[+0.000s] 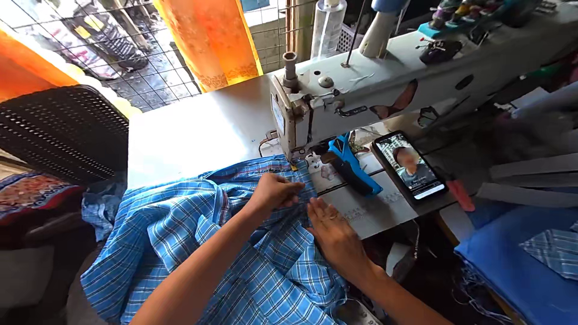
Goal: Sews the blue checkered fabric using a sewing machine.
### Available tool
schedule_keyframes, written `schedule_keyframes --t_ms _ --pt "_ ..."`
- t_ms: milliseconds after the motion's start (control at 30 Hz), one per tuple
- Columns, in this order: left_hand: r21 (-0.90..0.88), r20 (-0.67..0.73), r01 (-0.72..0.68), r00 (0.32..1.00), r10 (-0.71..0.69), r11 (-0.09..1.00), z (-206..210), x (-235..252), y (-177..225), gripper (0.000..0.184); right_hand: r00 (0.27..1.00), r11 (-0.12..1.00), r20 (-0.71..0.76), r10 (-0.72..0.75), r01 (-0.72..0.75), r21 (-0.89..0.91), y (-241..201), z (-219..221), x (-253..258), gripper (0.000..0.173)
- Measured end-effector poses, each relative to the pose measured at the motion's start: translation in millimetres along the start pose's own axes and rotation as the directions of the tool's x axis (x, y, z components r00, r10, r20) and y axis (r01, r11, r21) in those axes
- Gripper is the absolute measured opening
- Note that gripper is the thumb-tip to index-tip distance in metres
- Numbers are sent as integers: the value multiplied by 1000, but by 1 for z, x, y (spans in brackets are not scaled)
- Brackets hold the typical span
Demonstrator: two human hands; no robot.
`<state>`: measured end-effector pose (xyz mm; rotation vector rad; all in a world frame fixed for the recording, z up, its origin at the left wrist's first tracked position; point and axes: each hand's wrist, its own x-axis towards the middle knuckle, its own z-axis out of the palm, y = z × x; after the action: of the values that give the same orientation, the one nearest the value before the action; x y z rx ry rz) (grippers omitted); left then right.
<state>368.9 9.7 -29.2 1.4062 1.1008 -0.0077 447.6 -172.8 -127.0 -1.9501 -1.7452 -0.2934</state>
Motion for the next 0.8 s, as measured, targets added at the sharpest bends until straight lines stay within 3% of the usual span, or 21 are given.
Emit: schedule_keyframes --t_ms 300,400,500,800 --pt "-34 -57 45 997 -46 998 10 -3 -2 15 993 1000 -115 -14 17 20 1 4 -7 39" --pt "31 -129 -23 991 27 999 14 -5 -8 19 992 999 -124 -13 17 34 3 5 -8 38" --pt "62 -115 -39 992 46 997 18 -6 -10 20 991 999 -131 -12 17 40 2 4 -8 37" --pt "-172 -42 57 997 -65 983 21 -5 -11 17 993 990 -119 11 6 143 2 0 -6 37"
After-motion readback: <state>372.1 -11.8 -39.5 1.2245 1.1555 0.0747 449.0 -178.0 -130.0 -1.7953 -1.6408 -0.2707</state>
